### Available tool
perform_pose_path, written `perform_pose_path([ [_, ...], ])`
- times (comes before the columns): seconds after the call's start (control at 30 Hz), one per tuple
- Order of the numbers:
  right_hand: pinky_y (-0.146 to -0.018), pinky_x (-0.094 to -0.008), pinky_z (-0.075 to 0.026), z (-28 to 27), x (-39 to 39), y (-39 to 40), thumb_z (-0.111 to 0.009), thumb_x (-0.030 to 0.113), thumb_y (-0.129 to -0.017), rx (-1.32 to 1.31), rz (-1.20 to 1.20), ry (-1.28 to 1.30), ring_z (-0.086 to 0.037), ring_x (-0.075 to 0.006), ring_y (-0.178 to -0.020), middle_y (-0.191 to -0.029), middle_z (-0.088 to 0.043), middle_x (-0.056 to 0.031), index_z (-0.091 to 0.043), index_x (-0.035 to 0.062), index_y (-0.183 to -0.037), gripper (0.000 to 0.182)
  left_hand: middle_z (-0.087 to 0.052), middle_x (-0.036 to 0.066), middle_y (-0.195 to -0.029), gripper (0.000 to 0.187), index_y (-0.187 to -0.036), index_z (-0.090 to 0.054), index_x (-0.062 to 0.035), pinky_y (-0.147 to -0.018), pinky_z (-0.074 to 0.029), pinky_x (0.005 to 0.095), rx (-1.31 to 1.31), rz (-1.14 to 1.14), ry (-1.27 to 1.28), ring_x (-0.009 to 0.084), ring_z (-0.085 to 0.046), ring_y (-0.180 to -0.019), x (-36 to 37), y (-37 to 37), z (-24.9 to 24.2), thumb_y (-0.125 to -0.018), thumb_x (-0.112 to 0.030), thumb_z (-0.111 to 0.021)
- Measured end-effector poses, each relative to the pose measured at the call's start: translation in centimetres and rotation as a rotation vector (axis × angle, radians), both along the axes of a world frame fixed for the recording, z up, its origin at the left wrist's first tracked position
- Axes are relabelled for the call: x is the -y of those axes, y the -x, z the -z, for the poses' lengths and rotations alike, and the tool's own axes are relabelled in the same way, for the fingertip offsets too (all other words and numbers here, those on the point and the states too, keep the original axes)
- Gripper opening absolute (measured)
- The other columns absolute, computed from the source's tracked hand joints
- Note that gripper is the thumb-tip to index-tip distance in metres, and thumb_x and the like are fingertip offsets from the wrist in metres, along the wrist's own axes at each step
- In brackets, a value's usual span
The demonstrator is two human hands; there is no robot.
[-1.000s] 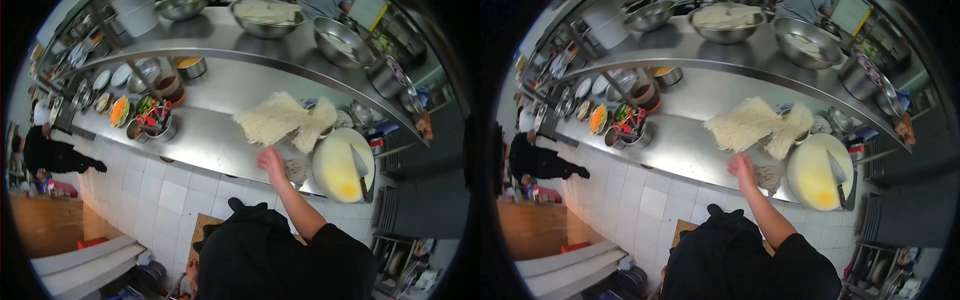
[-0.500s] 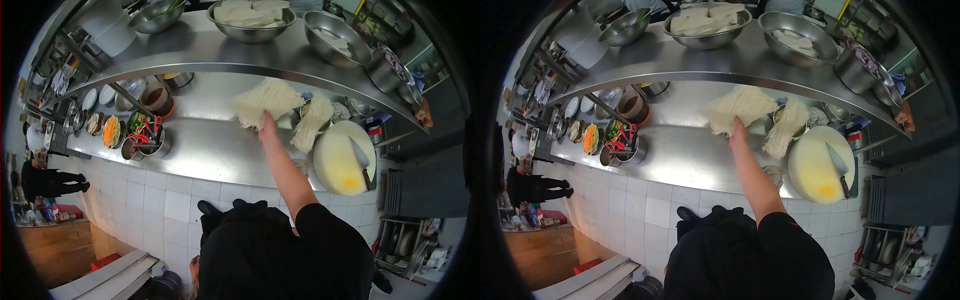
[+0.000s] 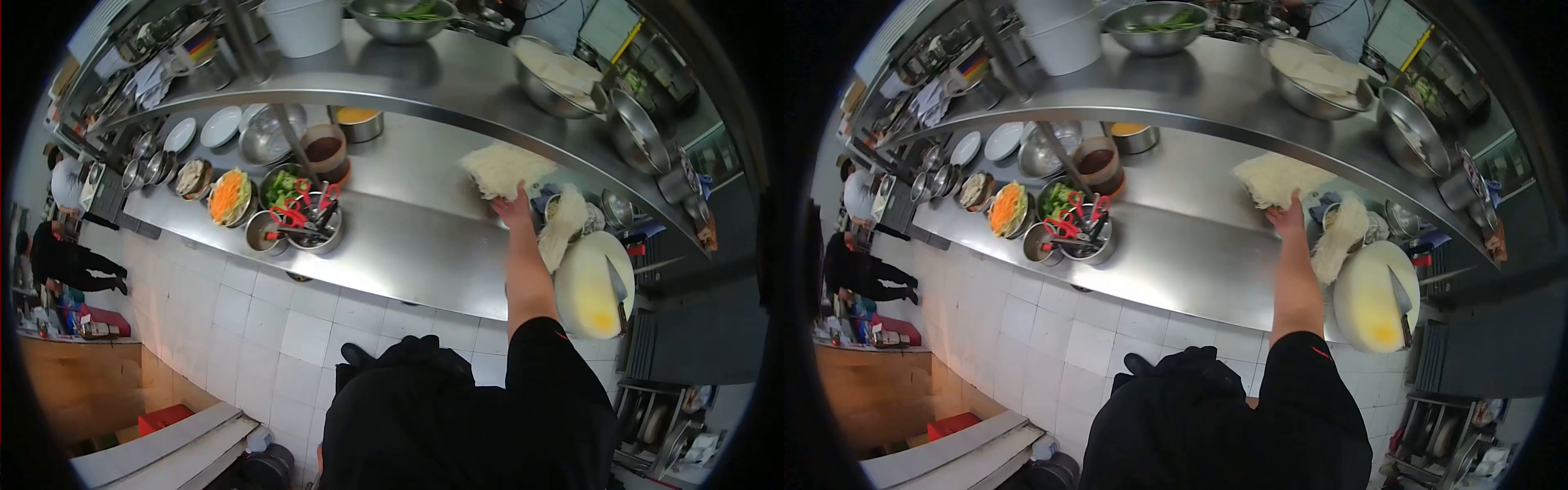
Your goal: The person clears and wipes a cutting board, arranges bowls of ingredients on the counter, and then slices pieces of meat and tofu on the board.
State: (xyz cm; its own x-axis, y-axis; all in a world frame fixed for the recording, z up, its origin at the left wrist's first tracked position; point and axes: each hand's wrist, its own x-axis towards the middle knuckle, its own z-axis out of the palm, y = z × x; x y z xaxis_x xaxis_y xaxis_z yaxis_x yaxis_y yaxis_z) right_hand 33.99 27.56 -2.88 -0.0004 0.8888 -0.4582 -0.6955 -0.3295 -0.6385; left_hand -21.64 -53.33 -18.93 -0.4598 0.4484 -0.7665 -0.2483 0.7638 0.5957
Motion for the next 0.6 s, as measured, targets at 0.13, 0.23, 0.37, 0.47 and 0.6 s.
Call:
perform_pose_path([
  [0.13, -0.108, -0.0553, -0.047, 0.5, 8.0, 4.4, -0.064, 0.059, -0.096, 0.050, 0.330, 0.102, -0.055, -0.0396, -0.131, -0.149, -0.043, -0.0277, 0.003, 0.0044, -0.161, 0.108, -0.076, 0.009, -0.101, 0.035, -0.122, -0.068, 0.0050, -0.084, -0.055, 0.0299, 0.000, -0.023, -0.094, 0.0175, -0.070, -0.091, 2.4, 6.2, 3.6, -0.105, -0.025, -0.062],
  [0.23, -0.108, -0.0544, -0.050, 3.8, 15.0, 8.4, -0.059, 0.046, -0.102, 0.137, 0.301, 0.056, -0.054, -0.0389, -0.134, -0.153, -0.044, -0.0242, -0.016, 0.0048, -0.161, 0.083, -0.076, 0.010, -0.095, 0.035, -0.114, -0.073, 0.0000, -0.081, -0.056, 0.0320, -0.164, 0.072, 0.064, 0.0180, -0.071, -0.084, -2.4, 8.6, -3.1, -0.102, -0.032, -0.063],
  [0.37, -0.058, -0.0349, -0.056, 0.3, 21.9, 19.6, -0.064, 0.023, -0.099, 0.406, 0.103, 0.096, -0.061, -0.0166, -0.062, -0.068, -0.059, -0.0022, -0.065, 0.0093, -0.088, 0.017, -0.075, 0.018, -0.108, 0.043, -0.106, -0.076, -0.0069, -0.093, -0.054, 0.0470, -0.274, 0.428, 0.372, 0.0379, -0.070, -0.106, -2.6, 14.4, -0.4, -0.094, -0.043, -0.056],
  [0.47, -0.062, -0.0303, -0.057, -1.9, 23.0, 27.0, -0.066, 0.017, -0.100, 0.700, -0.407, -0.124, -0.066, -0.0128, -0.070, -0.082, -0.068, -0.0061, -0.067, 0.0029, -0.100, 0.014, -0.075, 0.018, -0.109, 0.045, -0.109, -0.077, -0.0068, -0.095, -0.054, 0.0451, -0.376, 0.382, 0.336, 0.0370, -0.070, -0.108, -6.4, 17.6, -2.0, -0.093, -0.044, -0.057],
  [0.6, -0.072, -0.0252, -0.057, -8.0, 21.2, 40.0, -0.067, 0.005, -0.096, 0.726, -0.805, -0.479, -0.068, -0.0098, -0.079, -0.100, -0.072, -0.0051, -0.068, 0.0029, -0.128, 0.031, -0.075, 0.020, -0.108, 0.043, -0.110, -0.076, -0.0056, -0.095, -0.055, 0.0436, -0.467, 0.277, 0.248, 0.0370, -0.070, -0.107, -13.0, 21.4, -2.7, -0.092, -0.041, -0.060],
])
